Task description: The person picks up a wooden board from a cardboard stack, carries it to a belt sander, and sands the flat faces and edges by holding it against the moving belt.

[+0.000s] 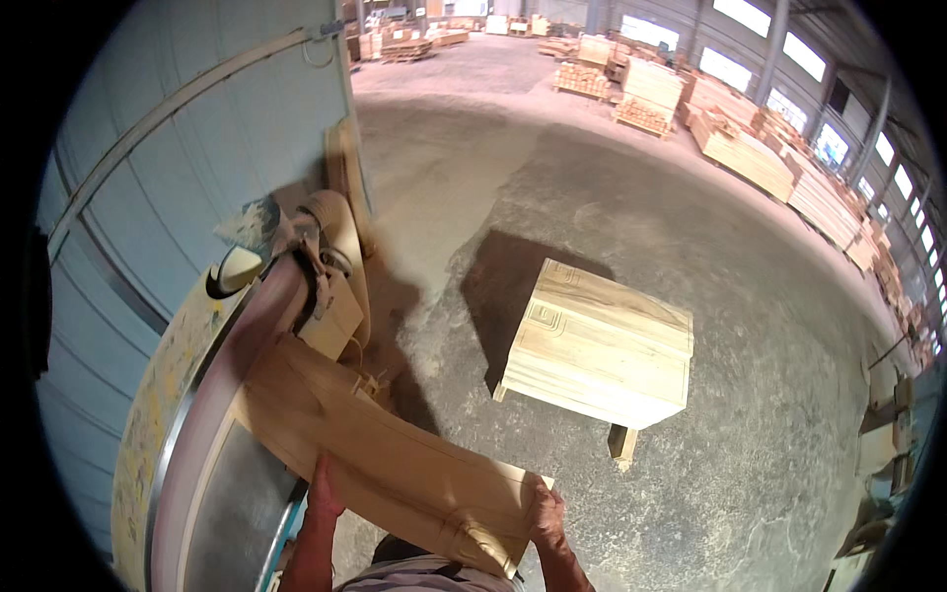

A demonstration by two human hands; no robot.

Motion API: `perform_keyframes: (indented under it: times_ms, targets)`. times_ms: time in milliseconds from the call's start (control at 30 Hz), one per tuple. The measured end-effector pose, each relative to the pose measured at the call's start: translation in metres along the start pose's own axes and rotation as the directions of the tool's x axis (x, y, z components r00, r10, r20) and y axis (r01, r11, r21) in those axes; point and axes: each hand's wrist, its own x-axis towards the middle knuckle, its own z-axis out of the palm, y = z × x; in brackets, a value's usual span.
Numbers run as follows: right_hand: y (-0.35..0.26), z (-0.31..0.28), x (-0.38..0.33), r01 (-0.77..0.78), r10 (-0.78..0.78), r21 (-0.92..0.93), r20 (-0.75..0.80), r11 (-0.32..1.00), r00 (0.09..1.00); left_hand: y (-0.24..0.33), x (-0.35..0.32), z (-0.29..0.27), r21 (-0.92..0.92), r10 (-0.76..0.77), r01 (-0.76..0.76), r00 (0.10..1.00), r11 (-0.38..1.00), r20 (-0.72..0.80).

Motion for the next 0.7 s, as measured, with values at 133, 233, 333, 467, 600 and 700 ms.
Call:
perform_keyframes:
  times_ms: [133, 233, 333, 467, 600, 700]
  targets:
    - [0.011, 0.000, 0.005, -0.028, 0.029, 0.013, -0.106, 1.000, 0.994, 0.001, 0.003, -0.008, 0.076, 0.016, -0.012, 0.999, 0.997, -0.052]
    - [0.022, -0.004, 0.012, 0.079, -0.082, -0.025, -0.135, 0.997, 0.987, 0.001, -0.002, 0.001, 0.110, 0.041, -0.037, 0.998, 0.993, -0.039]
    - [0.015, 0.006, 0.003, 0.211, -0.217, -0.107, -0.043, 0.972, 0.975, 0.001, 0.005, -0.020, 0.132, 0.028, -0.019, 0.997, 0.991, -0.071]
    - [0.001, 0.000, 0.000, 0.081, -0.096, -0.081, -0.196, 0.993, 0.976, -0.007, -0.005, -0.007, 0.151, 0.021, -0.005, 0.995, 0.989, -0.102]
    - [-0.014, -0.023, -0.007, 0.152, -0.163, -0.064, -0.233, 0.986, 0.959, -0.031, -0.018, 0.006, 0.004, 0.061, -0.062, 0.994, 0.998, 0.093]
    - [-0.019, -0.032, -0.012, 0.270, -0.262, -0.010, -0.286, 0.963, 0.922, -0.025, -0.023, 0.051, 0.051, 0.116, -0.133, 0.962, 0.990, 0.245]
